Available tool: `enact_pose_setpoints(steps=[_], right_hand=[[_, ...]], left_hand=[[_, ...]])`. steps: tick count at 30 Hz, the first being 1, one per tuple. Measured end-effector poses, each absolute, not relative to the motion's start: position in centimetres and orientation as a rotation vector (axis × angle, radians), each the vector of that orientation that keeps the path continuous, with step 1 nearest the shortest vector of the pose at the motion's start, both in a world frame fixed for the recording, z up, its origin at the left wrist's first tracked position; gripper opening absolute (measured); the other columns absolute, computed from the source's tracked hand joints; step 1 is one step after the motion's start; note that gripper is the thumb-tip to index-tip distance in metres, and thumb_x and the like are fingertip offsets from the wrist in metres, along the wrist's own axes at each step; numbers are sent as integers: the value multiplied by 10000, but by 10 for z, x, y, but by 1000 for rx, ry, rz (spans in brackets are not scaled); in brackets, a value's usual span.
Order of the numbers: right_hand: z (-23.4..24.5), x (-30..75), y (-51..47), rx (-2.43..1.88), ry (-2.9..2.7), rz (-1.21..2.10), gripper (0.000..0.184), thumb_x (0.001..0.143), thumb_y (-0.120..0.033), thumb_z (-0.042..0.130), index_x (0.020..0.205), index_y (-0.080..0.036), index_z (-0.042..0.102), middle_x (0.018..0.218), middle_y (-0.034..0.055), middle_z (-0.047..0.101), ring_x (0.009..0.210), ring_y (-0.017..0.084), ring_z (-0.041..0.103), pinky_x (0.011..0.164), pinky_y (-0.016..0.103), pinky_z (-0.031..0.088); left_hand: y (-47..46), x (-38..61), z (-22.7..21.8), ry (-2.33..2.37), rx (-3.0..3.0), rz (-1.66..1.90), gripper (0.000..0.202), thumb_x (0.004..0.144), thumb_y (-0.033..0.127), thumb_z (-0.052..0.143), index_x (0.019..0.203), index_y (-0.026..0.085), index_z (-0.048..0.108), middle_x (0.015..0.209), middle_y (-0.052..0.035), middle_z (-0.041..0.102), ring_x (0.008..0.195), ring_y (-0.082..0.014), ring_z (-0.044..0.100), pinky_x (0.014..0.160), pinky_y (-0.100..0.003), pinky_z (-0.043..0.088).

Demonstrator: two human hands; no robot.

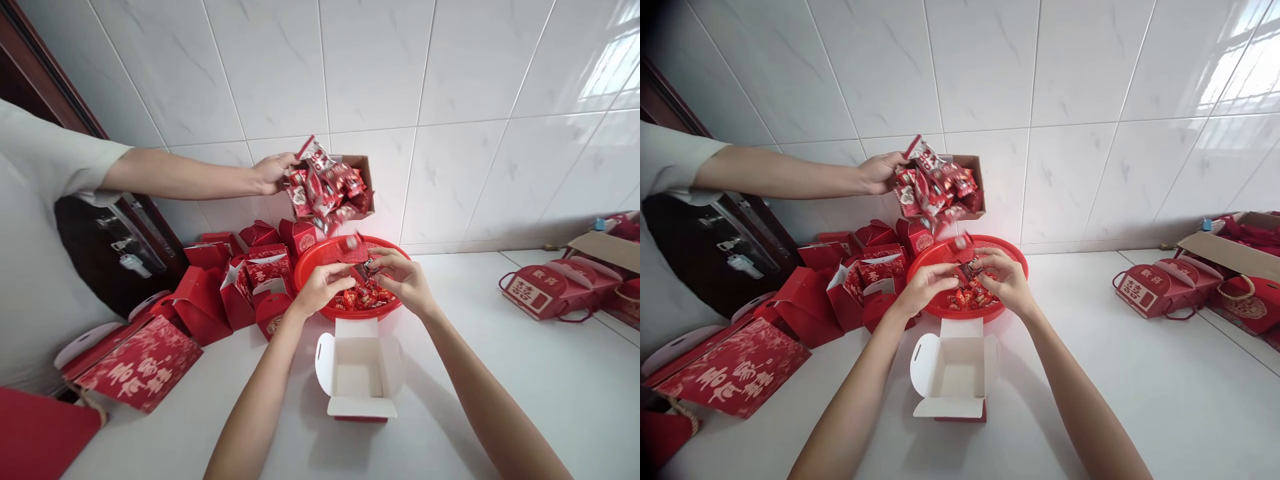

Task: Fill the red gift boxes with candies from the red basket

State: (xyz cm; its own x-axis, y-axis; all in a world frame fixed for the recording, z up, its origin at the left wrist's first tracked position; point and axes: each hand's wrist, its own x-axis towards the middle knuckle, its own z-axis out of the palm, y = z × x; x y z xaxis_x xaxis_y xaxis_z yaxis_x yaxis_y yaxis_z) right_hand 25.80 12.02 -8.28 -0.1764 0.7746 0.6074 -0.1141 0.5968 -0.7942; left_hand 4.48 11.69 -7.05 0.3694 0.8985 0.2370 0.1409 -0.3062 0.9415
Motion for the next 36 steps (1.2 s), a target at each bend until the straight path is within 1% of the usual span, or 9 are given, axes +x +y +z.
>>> enact_pose_setpoints(steps=[4, 7, 10, 14, 19, 25, 28, 32, 36], right_hand=[[-78, 257, 114, -579, -1607, 796, 109, 816, -332, 801, 906, -271, 795, 1272, 87, 683, 1197, 300, 651, 948, 456, 597], [-76, 255, 113, -602, -1566, 843, 278, 798, -377, 827, 1049, -279, 760, 1256, 76, 698, 1136, 273, 681, 952, 437, 593], [-75, 255, 114, -684, -1521, 949, 390, 757, -423, 858, 1092, -263, 737, 1131, 70, 739, 1006, 254, 714, 905, 425, 602], [-76, 256, 116, -705, -1494, 1053, 334, 724, -463, 869, 912, -230, 720, 877, 38, 729, 841, 232, 705, 780, 397, 610], [-73, 258, 116, -744, -1410, 948, 326, 737, -454, 848, 887, -231, 663, 861, 30, 709, 821, 206, 670, 780, 367, 585], [-70, 264, 118, -788, -1304, 888, 316, 703, -422, 839, 840, -232, 627, 786, 2, 670, 731, 176, 629, 685, 328, 561], [-72, 265, 120, -799, -1249, 890, 324, 680, -390, 844, 892, -232, 657, 783, -5, 671, 732, 177, 642, 677, 324, 566], [-75, 264, 121, -795, -1228, 953, 333, 677, -413, 848, 906, -229, 690, 822, 14, 704, 760, 214, 698, 706, 367, 595], [-80, 262, 125, -792, -1223, 1006, 357, 663, -472, 860, 854, -226, 685, 820, 20, 707, 771, 225, 702, 690, 374, 609]], left_hand=[[113, 53, -68, 924, 1506, 1117, 601, 701, 575, 837, 1092, 123, 772, 965, -91, 798, 857, -255, 759, 865, -416, 626], [114, 59, -73, 913, 1531, 1163, 627, 675, 556, 865, 1117, 122, 770, 1030, -109, 801, 919, -271, 758, 873, -410, 625], [116, 61, -75, 893, 1614, 1173, 555, 727, 523, 833, 1112, 127, 778, 1056, -111, 799, 996, -281, 747, 892, -388, 613], [117, 57, -74, 928, 1682, 1139, 506, 782, 481, 787, 1142, 126, 766, 1088, -114, 794, 962, -268, 754, 868, -369, 614], [125, 46, -79, 1133, 1868, 1093, 318, 879, 371, 699, 1101, 154, 771, 1132, -102, 791, 1020, -271, 747, 964, -393, 589], [136, 42, -87, 1397, 2084, 874, 202, 865, 202, 673, 1026, 176, 791, 1068, -79, 801, 985, -254, 748, 954, -357, 577], [139, 47, -87, 1405, 2109, 715, 237, 809, 171, 721, 1036, 175, 789, 995, -61, 802, 903, -235, 748, 884, -327, 579], [145, 52, -89, 1361, 2133, 431, 346, 724, 170, 786, 1069, 196, 783, 1052, -30, 796, 853, -225, 743, 810, -301, 568], [149, 53, -90, 1367, 2203, 270, 374, 721, 228, 785, 1094, 235, 783, 1047, -15, 797, 1001, -271, 728, 888, -319, 543]])
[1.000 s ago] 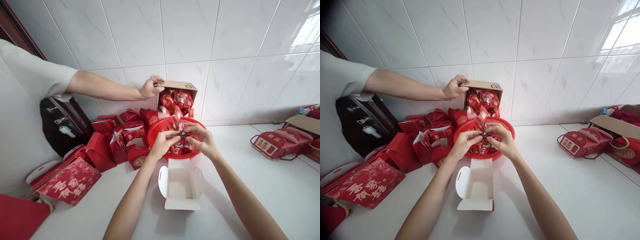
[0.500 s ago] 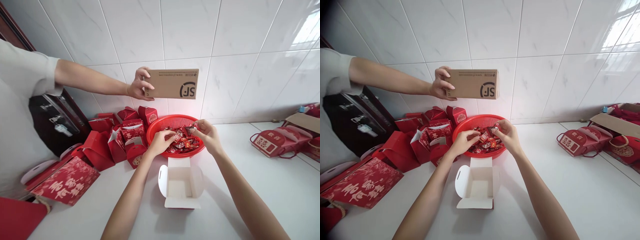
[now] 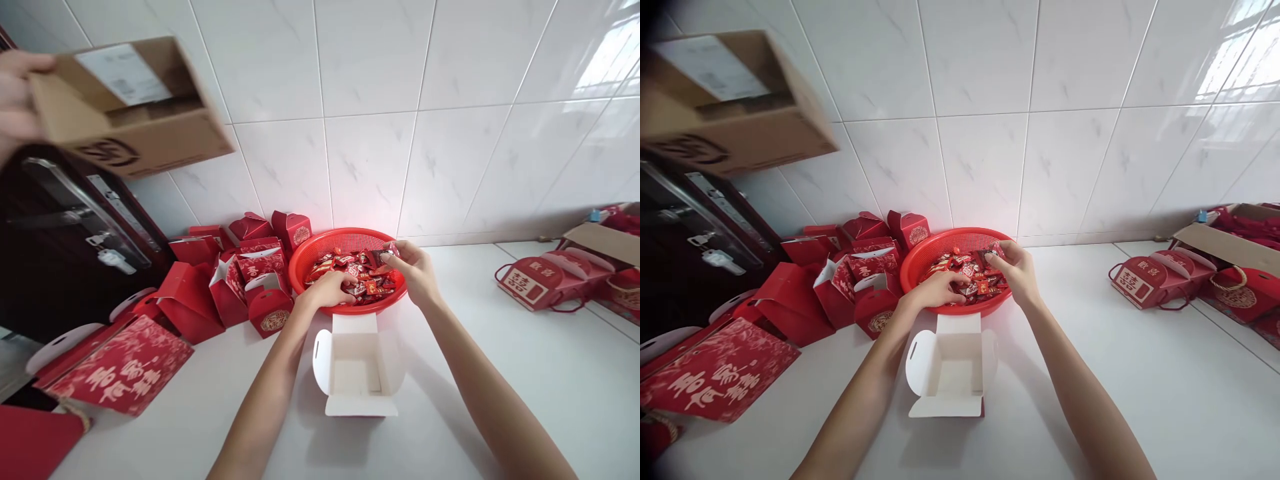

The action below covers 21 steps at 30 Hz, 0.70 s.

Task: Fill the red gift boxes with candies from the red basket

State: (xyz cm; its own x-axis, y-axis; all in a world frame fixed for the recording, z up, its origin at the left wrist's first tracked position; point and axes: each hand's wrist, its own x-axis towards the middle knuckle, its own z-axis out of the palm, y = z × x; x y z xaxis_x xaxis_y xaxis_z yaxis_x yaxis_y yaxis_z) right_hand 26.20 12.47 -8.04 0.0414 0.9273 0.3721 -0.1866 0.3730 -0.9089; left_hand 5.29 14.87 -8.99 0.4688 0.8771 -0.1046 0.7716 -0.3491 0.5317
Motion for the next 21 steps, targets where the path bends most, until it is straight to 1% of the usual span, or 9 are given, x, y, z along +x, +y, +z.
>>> enact_pose_setpoints(steps=[2, 4, 6, 8, 11, 14, 16, 19, 21], right_hand=[[-84, 261, 127, -790, -1205, 1018, 364, 653, -482, 867, 825, -224, 675, 840, 23, 709, 781, 211, 683, 695, 362, 611], [-88, 259, 130, -791, -1175, 1034, 362, 652, -482, 868, 807, -222, 669, 845, 22, 701, 776, 196, 661, 695, 349, 608], [-93, 257, 132, -796, -1148, 1060, 352, 661, -480, 863, 791, -221, 663, 824, 15, 685, 742, 179, 636, 684, 339, 600], [-96, 255, 133, -797, -1126, 1086, 346, 666, -476, 858, 785, -221, 658, 808, 9, 674, 712, 166, 614, 678, 336, 598], [-98, 254, 134, -805, -1093, 1091, 353, 673, -487, 843, 793, -227, 637, 809, 7, 661, 738, 175, 615, 696, 348, 608], [-98, 253, 134, -827, -1056, 1074, 337, 696, -482, 808, 799, -233, 606, 814, 6, 653, 786, 189, 638, 728, 352, 608], [-97, 253, 134, -832, -1030, 1079, 320, 695, -455, 804, 793, -234, 594, 812, 2, 653, 799, 189, 644, 741, 340, 599], [-96, 253, 134, -816, -1014, 1104, 311, 679, -427, 817, 780, -233, 596, 779, -9, 641, 770, 178, 630, 727, 327, 588], [-95, 253, 133, -809, -1015, 1115, 308, 673, -425, 821, 785, -233, 608, 762, -13, 636, 740, 173, 618, 697, 320, 579]], left_hand=[[149, 54, -88, 1367, 2221, 253, 433, 733, 247, 782, 1165, 258, 768, 1185, -30, 778, 1142, -291, 691, 988, -338, 511], [148, 58, -84, 1380, 2224, 210, 523, 734, 250, 786, 1254, 269, 735, 1292, -48, 741, 1211, -302, 665, 1039, -349, 489], [146, 65, -81, 1423, 2229, 132, 595, 747, 265, 783, 1335, 269, 691, 1305, -69, 734, 1198, -319, 676, 1020, -359, 503], [144, 73, -78, 1486, 2240, 59, 619, 763, 272, 775, 1372, 265, 665, 1319, -91, 723, 1209, -344, 671, 1001, -378, 511], [141, 80, -78, 1526, 2247, 12, 547, 807, 252, 735, 1351, 263, 679, 1309, -107, 722, 1226, -362, 659, 1009, -410, 499], [142, 79, -81, 1487, 2253, 25, 437, 837, 227, 677, 1271, 252, 722, 1139, -96, 774, 1083, -342, 713, 930, -400, 523], [144, 77, -84, 1434, 2290, 74, 394, 825, 227, 677, 1214, 228, 739, 1083, -96, 773, 1033, -334, 715, 871, -380, 534], [147, 76, -88, 1310, 2368, 214, 408, 805, 248, 710, 1211, 205, 728, 1161, -98, 744, 1098, -324, 678, 906, -358, 524], [148, 77, -89, 1196, 2374, 299, 392, 836, 292, 709, 1219, 208, 724, 1179, -84, 736, 1093, -300, 670, 927, -346, 514]])
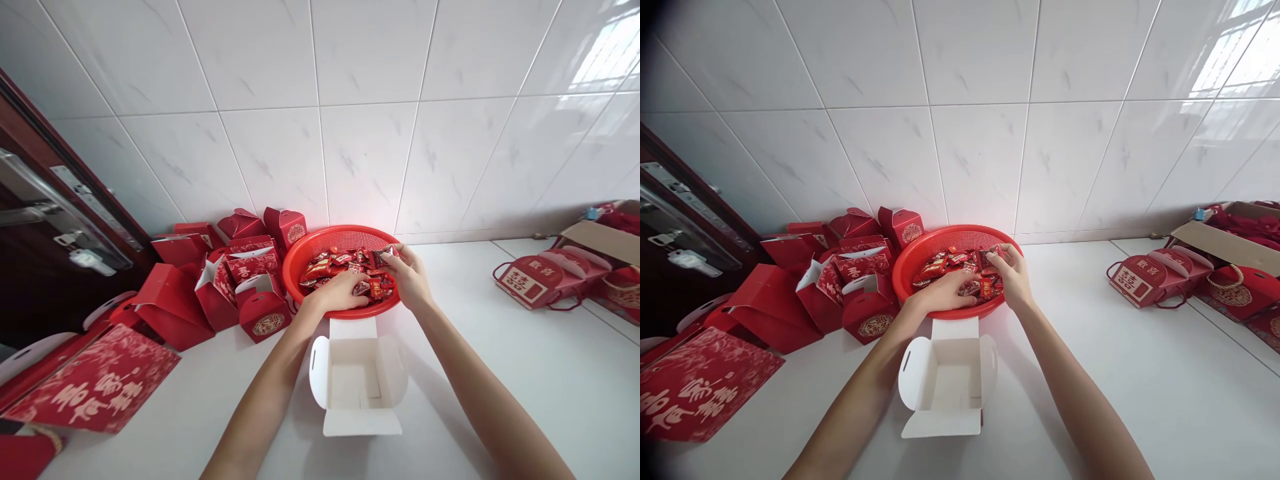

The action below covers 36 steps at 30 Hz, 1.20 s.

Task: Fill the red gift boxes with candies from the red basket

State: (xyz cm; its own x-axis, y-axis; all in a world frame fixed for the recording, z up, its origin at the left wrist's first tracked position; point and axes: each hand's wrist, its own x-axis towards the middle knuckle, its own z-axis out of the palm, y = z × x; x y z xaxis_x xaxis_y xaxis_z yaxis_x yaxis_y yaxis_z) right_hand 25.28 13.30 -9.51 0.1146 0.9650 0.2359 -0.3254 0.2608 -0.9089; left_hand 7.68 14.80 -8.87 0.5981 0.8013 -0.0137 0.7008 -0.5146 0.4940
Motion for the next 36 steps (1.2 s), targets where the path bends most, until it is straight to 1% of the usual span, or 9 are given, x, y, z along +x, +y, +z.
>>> enact_pose_setpoints(steps=[5, 9, 12, 15, 19, 25, 28, 33, 36], right_hand=[[-93, 252, 131, -803, -1027, 1135, 291, 680, -412, 828, 790, -229, 632, 749, -18, 654, 711, 159, 614, 666, 293, 549], [-91, 252, 130, -790, -987, 1146, 293, 645, -403, 842, 795, -230, 658, 747, -21, 657, 723, 168, 627, 668, 300, 543], [-91, 253, 132, -776, -947, 1150, 294, 635, -397, 849, 793, -231, 664, 746, -28, 646, 729, 163, 619, 669, 293, 532], [-92, 253, 133, -773, -939, 1151, 289, 641, -392, 850, 784, -228, 659, 757, -27, 651, 734, 157, 610, 667, 285, 523], [-93, 253, 132, -784, -937, 1143, 293, 639, -393, 846, 788, -226, 657, 747, -27, 643, 728, 158, 606, 670, 291, 518], [-90, 253, 132, -793, -928, 1139, 280, 637, -395, 824, 789, -229, 658, 739, -27, 625, 723, 167, 601, 663, 303, 512], [-89, 252, 131, -792, -910, 1143, 273, 629, -388, 818, 782, -230, 656, 732, -29, 613, 724, 165, 592, 654, 298, 504], [-89, 253, 131, -790, -918, 1136, 242, 651, -374, 806, 776, -231, 655, 721, -34, 608, 700, 151, 568, 658, 296, 504], [-91, 253, 131, -792, -918, 1138, 244, 650, -375, 809, 786, -233, 665, 730, -30, 622, 716, 161, 584, 660, 300, 508]], left_hand=[[145, 80, -86, 971, 2271, 468, 351, 947, 463, 633, 1184, 225, 732, 1141, -55, 751, 1052, -263, 686, 897, -325, 518], [142, 81, -84, 937, 2306, 543, 342, 943, 362, 653, 1254, 226, 695, 1315, -75, 701, 1205, -290, 641, 1035, -384, 485], [143, 81, -85, 861, 2343, 452, 346, 949, 273, 621, 1285, 265, 699, 1392, -48, 669, 1275, -279, 608, 1079, -380, 464], [146, 81, -88, 809, 2327, 324, 300, 977, 243, 564, 1203, 286, 757, 1306, -20, 723, 1203, -249, 655, 1016, -332, 493], [150, 81, -91, 782, 2345, 330, 283, 975, 210, 551, 1096, 266, 800, 1267, -20, 742, 1140, -225, 681, 981, -297, 495], [151, 81, -95, 774, 2356, 445, 254, 960, 227, 562, 994, 231, 814, 1060, -51, 794, 1023, -251, 704, 904, -312, 511], [150, 81, -93, 818, 2360, 426, 269, 960, 229, 550, 1054, 235, 801, 1098, -53, 788, 1019, -258, 707, 910, -327, 514], [147, 81, -89, 812, 2395, 357, 375, 1012, 244, 472, 1305, 272, 706, 1333, -50, 705, 1221, -249, 642, 1055, -353, 471], [147, 82, -89, 821, 2439, 262, 357, 1021, 249, 471, 1258, 270, 738, 1337, -56, 689, 1231, -252, 630, 1087, -363, 456]])
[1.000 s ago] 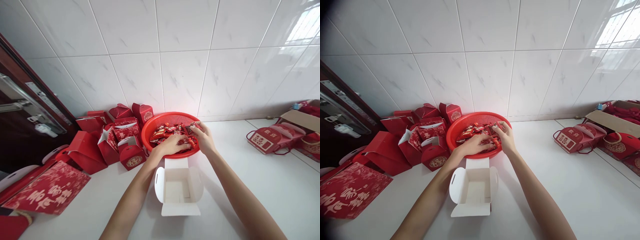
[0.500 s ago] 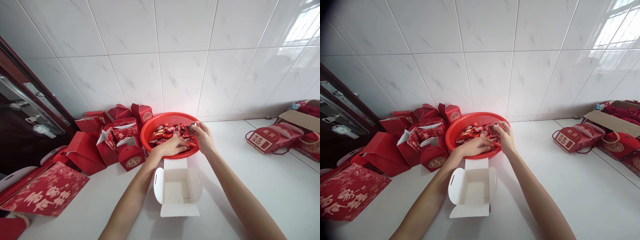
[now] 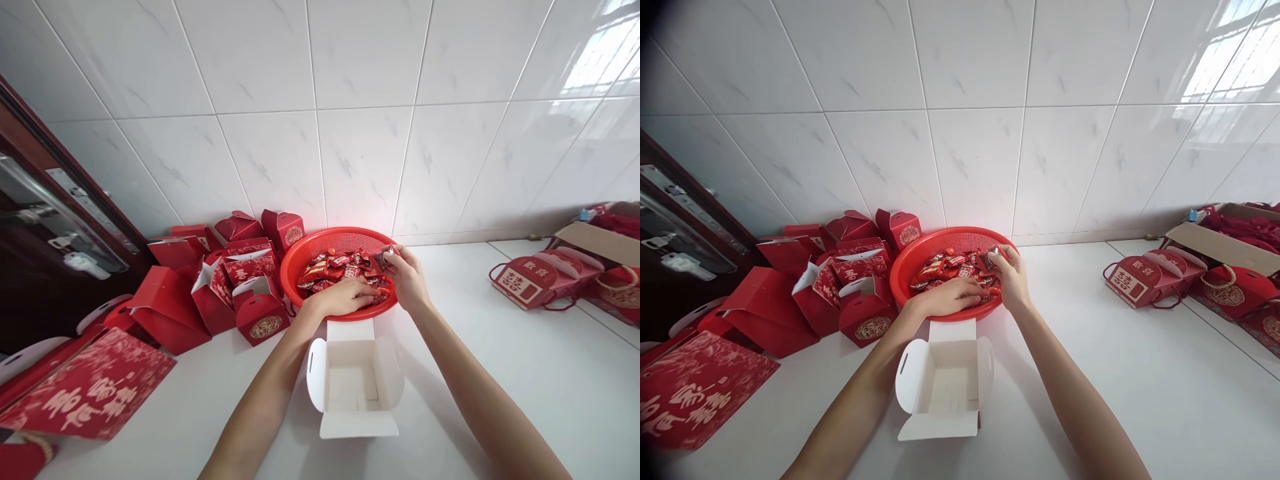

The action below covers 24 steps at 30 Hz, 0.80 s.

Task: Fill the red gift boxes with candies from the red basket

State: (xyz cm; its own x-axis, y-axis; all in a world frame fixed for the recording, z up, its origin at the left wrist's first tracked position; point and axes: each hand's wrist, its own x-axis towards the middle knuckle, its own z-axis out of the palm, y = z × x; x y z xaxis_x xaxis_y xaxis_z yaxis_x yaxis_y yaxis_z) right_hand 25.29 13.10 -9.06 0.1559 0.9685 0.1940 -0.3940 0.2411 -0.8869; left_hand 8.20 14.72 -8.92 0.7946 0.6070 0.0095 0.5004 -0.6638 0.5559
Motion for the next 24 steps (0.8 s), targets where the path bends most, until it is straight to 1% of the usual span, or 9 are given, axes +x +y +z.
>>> enact_pose_setpoints(steps=[4, 6, 8, 10, 13, 17, 20, 22, 24], right_hand=[[-92, 253, 131, -785, -909, 1140, 244, 645, -375, 815, 780, -232, 671, 732, -26, 636, 720, 165, 598, 665, 301, 508], [-92, 253, 132, -776, -898, 1135, 239, 650, -375, 817, 776, -229, 675, 720, -30, 633, 703, 154, 588, 672, 291, 502], [-92, 254, 132, -770, -892, 1123, 245, 653, -375, 824, 783, -224, 684, 710, -33, 627, 694, 143, 580, 681, 281, 499], [-91, 255, 132, -768, -904, 1100, 258, 659, -379, 836, 797, -217, 690, 712, -31, 633, 700, 142, 587, 694, 278, 502], [-92, 257, 133, -774, -935, 1067, 284, 672, -389, 855, 817, -212, 687, 719, -26, 649, 703, 147, 610, 703, 286, 514], [-92, 259, 134, -774, -945, 1059, 309, 704, -423, 852, 841, -218, 665, 734, -29, 652, 680, 144, 614, 666, 284, 509], [-90, 260, 133, -784, -960, 1041, 325, 711, -452, 839, 850, -225, 653, 737, -35, 641, 647, 135, 595, 621, 277, 488], [-87, 260, 132, -790, -961, 1043, 342, 695, -465, 838, 852, -225, 652, 732, -35, 636, 638, 135, 595, 608, 277, 485], [-83, 260, 130, -792, -942, 1064, 355, 668, -464, 839, 851, -225, 650, 726, -32, 633, 656, 144, 616, 605, 277, 493]], left_hand=[[147, 83, -89, 860, 2440, 230, 334, 1026, 253, 481, 1185, 229, 774, 1288, -84, 691, 1187, -250, 643, 1077, -360, 469], [147, 83, -89, 870, 2420, 252, 327, 1029, 265, 491, 1207, 232, 763, 1393, -84, 641, 1289, -254, 595, 1123, -356, 438], [147, 83, -91, 894, 2405, 253, 327, 1030, 277, 499, 1240, 240, 747, 1539, -73, 536, 1419, -265, 495, 1180, -367, 384], [148, 82, -93, 889, 2403, 233, 333, 1033, 284, 492, 1256, 247, 737, 1561, -62, 525, 1433, -260, 485, 1190, -369, 368], [148, 81, -93, 830, 2421, 264, 340, 1033, 288, 478, 1261, 255, 728, 1404, -54, 667, 1286, -238, 604, 1127, -350, 419], [154, 84, -87, 795, 2474, 268, 312, 981, 277, 530, 1220, 263, 731, 1190, -55, 756, 1079, -255, 683, 953, -335, 497], [169, 97, -81, 865, 2491, 163, 232, 936, 263, 556, 1049, 248, 759, 952, -45, 766, 843, -241, 696, 790, -316, 507], [183, 110, -79, 1005, 2465, 150, 134, 882, 242, 612, 866, 216, 742, 842, -48, 742, 809, -248, 689, 782, -320, 505], [196, 125, -81, 1068, 2432, 175, 78, 816, 221, 675, 743, 204, 695, 754, -40, 715, 796, -249, 688, 783, -317, 514]])
